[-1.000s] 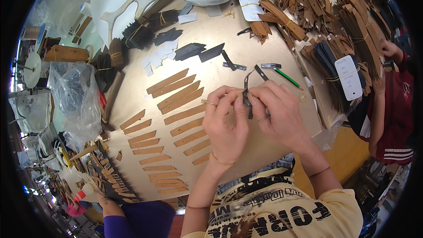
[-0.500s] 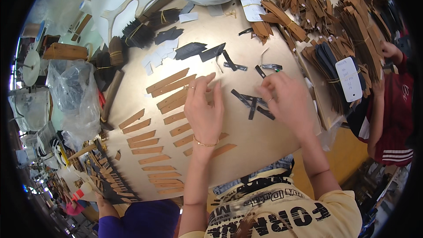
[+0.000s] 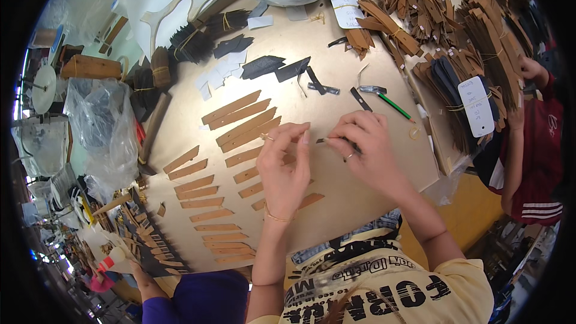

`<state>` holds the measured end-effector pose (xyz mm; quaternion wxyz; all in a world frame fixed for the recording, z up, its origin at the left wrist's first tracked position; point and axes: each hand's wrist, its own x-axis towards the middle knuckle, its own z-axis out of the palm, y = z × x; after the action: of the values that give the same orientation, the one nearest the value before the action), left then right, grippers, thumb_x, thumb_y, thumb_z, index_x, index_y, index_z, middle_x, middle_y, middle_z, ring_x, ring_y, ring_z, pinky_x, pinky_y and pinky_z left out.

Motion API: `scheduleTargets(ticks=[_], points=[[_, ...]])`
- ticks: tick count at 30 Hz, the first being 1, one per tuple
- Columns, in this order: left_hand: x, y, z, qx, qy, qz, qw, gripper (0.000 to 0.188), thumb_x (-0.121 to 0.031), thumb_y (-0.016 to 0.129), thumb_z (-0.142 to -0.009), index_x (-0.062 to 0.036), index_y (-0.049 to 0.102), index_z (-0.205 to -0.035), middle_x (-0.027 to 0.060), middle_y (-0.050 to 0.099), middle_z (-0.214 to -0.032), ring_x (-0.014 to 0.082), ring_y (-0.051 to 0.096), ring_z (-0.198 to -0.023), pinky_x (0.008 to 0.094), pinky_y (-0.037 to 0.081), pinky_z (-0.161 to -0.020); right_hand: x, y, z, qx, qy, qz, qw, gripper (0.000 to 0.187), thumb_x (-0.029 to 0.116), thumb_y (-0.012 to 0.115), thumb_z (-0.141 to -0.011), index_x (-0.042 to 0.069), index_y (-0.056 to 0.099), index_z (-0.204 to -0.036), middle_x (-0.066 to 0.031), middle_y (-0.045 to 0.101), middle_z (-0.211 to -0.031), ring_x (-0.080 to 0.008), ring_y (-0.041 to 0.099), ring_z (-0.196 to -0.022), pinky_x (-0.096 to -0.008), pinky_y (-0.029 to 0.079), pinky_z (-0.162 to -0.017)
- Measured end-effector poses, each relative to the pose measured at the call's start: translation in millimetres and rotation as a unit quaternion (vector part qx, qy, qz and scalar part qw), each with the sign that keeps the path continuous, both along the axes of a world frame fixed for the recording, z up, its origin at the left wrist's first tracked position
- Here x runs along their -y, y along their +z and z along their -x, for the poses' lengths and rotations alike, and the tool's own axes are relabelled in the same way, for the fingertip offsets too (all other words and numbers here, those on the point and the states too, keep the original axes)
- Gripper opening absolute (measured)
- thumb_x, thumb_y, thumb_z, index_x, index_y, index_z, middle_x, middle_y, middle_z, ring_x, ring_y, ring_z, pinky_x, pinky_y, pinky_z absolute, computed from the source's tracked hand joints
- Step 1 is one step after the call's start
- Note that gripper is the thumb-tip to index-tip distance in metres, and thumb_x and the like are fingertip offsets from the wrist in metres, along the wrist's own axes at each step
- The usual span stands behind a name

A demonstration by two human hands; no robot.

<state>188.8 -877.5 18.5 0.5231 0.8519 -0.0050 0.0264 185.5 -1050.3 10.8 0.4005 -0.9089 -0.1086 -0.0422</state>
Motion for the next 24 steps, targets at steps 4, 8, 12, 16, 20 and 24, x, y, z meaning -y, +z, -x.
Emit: scheduleTargets(ticks=[4,8,12,16,20,24], points=[[3,-2,6,-0.015,-0.010,0.042,0.999,0.015,-0.004,0.065,-0.092,-0.0029,0.071,-0.105,0.0053,0.066,-0.096,0.0114,0.057,-0.078,0.0258,0.048,-0.070,13,1,1,-0.080,-0.060,-0.152,0.983,0.012,0.016,0.072,-0.087,0.006,0.071,-0.094,-0.0031,0.064,-0.089,-0.0221,0.060,-0.087,-0.0366,0.037,-0.088],[12,-14,5,0.049,-0.031,-0.103,0.993,0.016,-0.008,0.069,-0.089,-0.0046,0.071,-0.105,0.0087,0.064,-0.104,0.0194,0.060,-0.085,0.0319,0.049,-0.074,27,-6,-16,-0.050,-0.106,-0.121,0.986,0.022,0.020,0.072,-0.088,0.007,0.071,-0.105,-0.0037,0.064,-0.096,-0.0231,0.060,-0.092,-0.0381,0.039,-0.087],[19,-26,2,0.085,-0.099,-0.223,0.966,0.016,-0.010,0.072,-0.085,-0.0052,0.071,-0.100,0.0116,0.061,-0.112,0.0272,0.061,-0.091,0.0376,0.050,-0.076,30,-8,-21,0.080,-0.089,0.109,0.987,0.032,0.019,0.073,-0.085,0.007,0.066,-0.114,-0.0076,0.061,-0.107,-0.0254,0.058,-0.100,-0.0375,0.041,-0.087],[16,-28,5,0.074,-0.094,-0.204,0.971,0.011,-0.008,0.072,-0.085,-0.0043,0.069,-0.094,0.0106,0.063,-0.109,0.0254,0.062,-0.088,0.0372,0.050,-0.076,30,-3,4,0.010,-0.003,0.112,0.994,0.030,0.016,0.076,-0.081,0.008,0.065,-0.108,-0.0076,0.059,-0.103,-0.0270,0.057,-0.098,-0.0382,0.041,-0.088],[3,-19,7,0.037,-0.068,-0.135,0.988,0.005,-0.002,0.069,-0.087,-0.0015,0.068,-0.092,0.0099,0.067,-0.094,0.0203,0.063,-0.075,0.0317,0.050,-0.068,32,-1,26,-0.094,0.026,0.102,0.990,0.021,0.018,0.076,-0.081,0.009,0.066,-0.097,-0.0046,0.059,-0.091,-0.0235,0.058,-0.091,-0.0371,0.040,-0.082],[-6,-8,8,-0.036,-0.030,-0.045,0.998,0.006,0.000,0.066,-0.090,0.0018,0.068,-0.096,0.0085,0.067,-0.079,0.0138,0.059,-0.063,0.0251,0.048,-0.059,41,9,38,-0.154,0.044,0.103,0.982,0.020,0.018,0.076,-0.081,0.009,0.066,-0.096,-0.0029,0.061,-0.090,-0.0198,0.059,-0.089,-0.0358,0.039,-0.079]])
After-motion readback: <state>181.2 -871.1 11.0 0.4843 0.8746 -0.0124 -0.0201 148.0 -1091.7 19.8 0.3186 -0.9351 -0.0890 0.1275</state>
